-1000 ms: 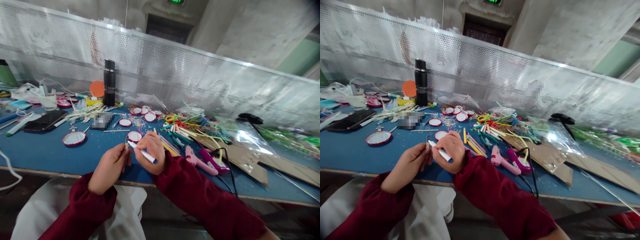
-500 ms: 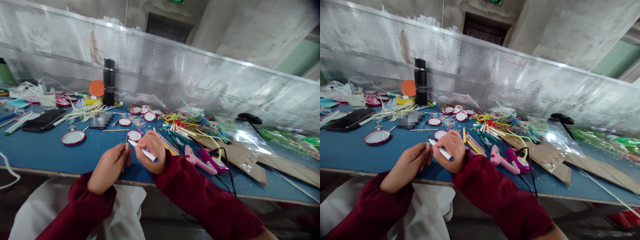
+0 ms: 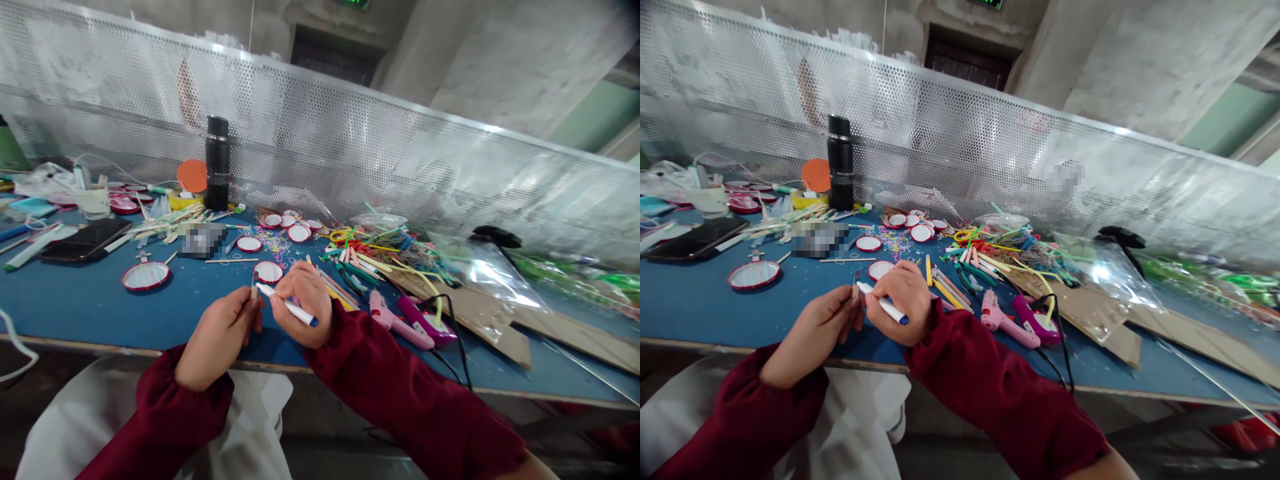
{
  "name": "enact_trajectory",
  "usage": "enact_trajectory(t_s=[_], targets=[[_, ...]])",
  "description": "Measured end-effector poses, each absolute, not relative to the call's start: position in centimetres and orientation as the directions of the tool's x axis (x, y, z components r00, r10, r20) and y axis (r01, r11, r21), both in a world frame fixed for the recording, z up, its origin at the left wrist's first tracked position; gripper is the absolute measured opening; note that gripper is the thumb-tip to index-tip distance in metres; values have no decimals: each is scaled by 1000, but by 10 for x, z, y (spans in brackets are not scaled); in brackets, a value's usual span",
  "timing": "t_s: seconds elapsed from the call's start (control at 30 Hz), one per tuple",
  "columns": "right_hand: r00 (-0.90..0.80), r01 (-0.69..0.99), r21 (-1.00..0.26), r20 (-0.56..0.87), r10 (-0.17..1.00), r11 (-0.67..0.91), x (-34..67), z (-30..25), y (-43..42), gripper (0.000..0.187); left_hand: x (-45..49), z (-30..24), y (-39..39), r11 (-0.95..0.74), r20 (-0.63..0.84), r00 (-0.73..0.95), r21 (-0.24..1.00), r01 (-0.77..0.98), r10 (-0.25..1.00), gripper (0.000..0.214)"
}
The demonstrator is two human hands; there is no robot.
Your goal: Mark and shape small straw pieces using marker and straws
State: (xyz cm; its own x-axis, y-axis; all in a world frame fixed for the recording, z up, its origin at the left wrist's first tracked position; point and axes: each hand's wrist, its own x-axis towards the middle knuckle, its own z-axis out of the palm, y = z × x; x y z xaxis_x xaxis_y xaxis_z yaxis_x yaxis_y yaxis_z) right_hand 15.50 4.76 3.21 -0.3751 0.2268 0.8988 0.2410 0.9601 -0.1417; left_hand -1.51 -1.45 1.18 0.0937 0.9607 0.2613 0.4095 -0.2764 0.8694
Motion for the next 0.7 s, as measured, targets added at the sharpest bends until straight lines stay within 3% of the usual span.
enact_trajectory(t_s=[0.7], targets=[[-340, 236, -121, 919, 199, 964, 154, 36, 46, 15, -14, 11, -15, -290, 281, 85, 864, 412, 956, 40]])
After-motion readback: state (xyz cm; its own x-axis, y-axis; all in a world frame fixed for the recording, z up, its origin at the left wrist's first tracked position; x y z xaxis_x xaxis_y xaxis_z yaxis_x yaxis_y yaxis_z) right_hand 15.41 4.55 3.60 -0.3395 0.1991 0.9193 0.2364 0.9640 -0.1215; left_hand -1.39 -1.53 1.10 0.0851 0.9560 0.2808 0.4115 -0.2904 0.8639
